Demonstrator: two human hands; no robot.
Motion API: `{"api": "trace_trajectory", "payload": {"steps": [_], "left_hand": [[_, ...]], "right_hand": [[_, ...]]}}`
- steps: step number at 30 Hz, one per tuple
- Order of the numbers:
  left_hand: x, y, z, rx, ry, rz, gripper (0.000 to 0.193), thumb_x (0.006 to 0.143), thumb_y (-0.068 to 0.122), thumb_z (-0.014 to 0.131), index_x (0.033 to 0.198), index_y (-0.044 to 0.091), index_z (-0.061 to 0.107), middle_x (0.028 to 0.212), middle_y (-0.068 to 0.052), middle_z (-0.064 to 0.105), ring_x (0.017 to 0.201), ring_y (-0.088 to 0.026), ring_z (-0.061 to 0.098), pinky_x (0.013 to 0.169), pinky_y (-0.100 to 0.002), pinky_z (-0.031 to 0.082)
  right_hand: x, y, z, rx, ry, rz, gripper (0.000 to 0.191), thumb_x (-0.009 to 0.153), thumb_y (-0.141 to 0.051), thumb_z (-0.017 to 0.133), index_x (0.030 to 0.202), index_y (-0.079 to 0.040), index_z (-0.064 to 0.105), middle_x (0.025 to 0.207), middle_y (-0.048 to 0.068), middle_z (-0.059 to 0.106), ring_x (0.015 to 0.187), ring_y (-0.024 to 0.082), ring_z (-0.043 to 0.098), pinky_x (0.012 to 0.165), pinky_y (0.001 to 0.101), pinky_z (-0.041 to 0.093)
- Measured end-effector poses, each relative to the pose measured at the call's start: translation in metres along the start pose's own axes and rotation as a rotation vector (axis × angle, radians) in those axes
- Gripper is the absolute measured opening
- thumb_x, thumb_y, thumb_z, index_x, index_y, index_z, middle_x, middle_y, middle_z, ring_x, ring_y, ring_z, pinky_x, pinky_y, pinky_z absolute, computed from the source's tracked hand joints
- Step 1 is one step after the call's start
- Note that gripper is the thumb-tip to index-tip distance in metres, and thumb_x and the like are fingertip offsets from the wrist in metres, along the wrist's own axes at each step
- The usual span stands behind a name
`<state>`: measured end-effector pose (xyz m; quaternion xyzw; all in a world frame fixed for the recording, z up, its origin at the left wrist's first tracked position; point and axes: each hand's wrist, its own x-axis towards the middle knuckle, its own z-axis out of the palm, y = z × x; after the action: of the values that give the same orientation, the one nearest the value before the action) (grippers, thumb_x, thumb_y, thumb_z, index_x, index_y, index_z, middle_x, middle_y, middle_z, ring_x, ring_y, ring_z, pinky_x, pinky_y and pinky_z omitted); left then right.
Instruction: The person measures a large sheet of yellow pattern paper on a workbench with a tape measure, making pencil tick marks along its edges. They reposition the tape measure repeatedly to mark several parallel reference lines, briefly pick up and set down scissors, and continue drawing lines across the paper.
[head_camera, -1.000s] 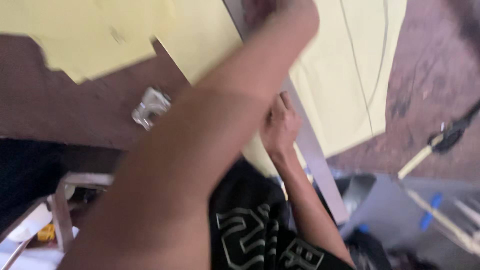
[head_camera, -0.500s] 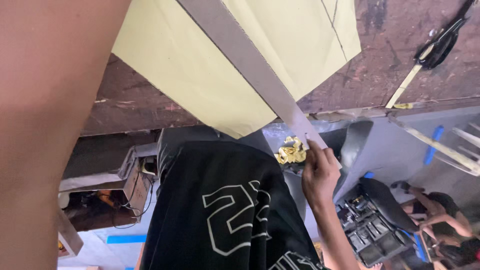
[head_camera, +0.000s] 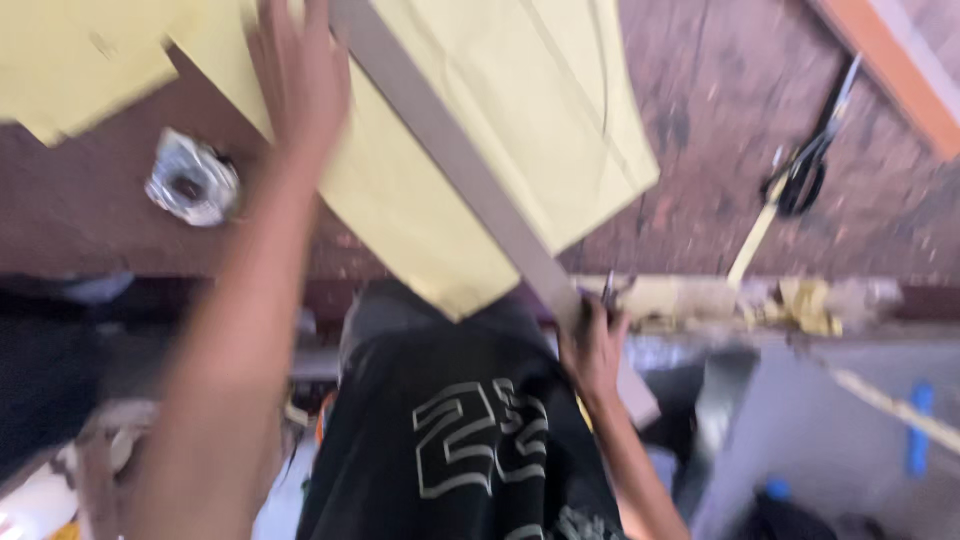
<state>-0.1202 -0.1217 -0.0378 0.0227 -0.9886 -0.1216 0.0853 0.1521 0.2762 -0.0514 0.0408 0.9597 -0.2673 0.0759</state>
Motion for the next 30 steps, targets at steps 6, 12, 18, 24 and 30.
{"api": "trace_trajectory", "payload": {"steps": [6, 12, 18, 24, 30], "left_hand": [[-0.152, 0.024, -0.007, -0.138, -0.12, -0.166, 0.073, 0.104, 0.052, 0.059, 0.161, 0.012, 0.04, 0.167, -0.028, 0.019, 0.156, -0.049, 0.01, 0.121, -0.073, 0.003], [-0.165, -0.009, -0.002, -0.064, -0.23, -0.121, 0.079, 0.098, 0.068, 0.056, 0.16, 0.02, 0.047, 0.17, -0.017, 0.021, 0.158, -0.042, 0.01, 0.117, -0.078, -0.002], [-0.175, -0.029, -0.014, -0.17, -0.126, -0.17, 0.071, 0.108, 0.06, 0.059, 0.165, 0.02, 0.045, 0.176, -0.017, 0.017, 0.163, -0.043, 0.01, 0.128, -0.073, 0.004], [-0.169, -0.07, -0.043, 0.025, -0.148, -0.529, 0.063, 0.11, 0.038, 0.066, 0.168, 0.029, 0.044, 0.172, -0.025, 0.006, 0.156, -0.053, 0.001, 0.115, -0.084, -0.002], [-0.151, -0.116, -0.062, 0.014, -0.181, -0.579, 0.056, 0.113, 0.019, 0.054, 0.165, 0.037, 0.042, 0.176, -0.017, 0.004, 0.157, -0.051, -0.003, 0.115, -0.087, -0.006]], "right_hand": [[-0.006, 0.024, -0.035, 0.186, 0.096, 0.058, 0.072, 0.072, -0.018, 0.093, 0.131, -0.002, 0.056, 0.122, 0.019, 0.043, 0.111, 0.034, 0.051, 0.092, 0.0428, 0.05], [0.03, 0.049, -0.056, 0.114, 0.264, 0.031, 0.068, 0.079, -0.015, 0.092, 0.133, 0.001, 0.054, 0.124, 0.017, 0.041, 0.115, 0.032, 0.049, 0.1, 0.0435, 0.047], [0.1, 0.058, -0.051, 0.199, 0.268, -0.065, 0.067, 0.085, -0.007, 0.088, 0.14, 0.0, 0.05, 0.132, 0.021, 0.033, 0.122, 0.033, 0.049, 0.11, 0.0439, 0.048], [0.173, 0.074, -0.06, 0.059, 0.32, -0.098, 0.069, 0.089, -0.007, 0.089, 0.144, 0.002, 0.049, 0.139, 0.025, 0.032, 0.132, 0.04, 0.047, 0.118, 0.0477, 0.041], [0.236, 0.076, -0.076, -0.031, 0.299, -0.123, 0.075, 0.096, -0.02, 0.09, 0.152, 0.002, 0.045, 0.159, 0.044, 0.012, 0.149, 0.057, 0.026, 0.125, 0.055, 0.025]]}}
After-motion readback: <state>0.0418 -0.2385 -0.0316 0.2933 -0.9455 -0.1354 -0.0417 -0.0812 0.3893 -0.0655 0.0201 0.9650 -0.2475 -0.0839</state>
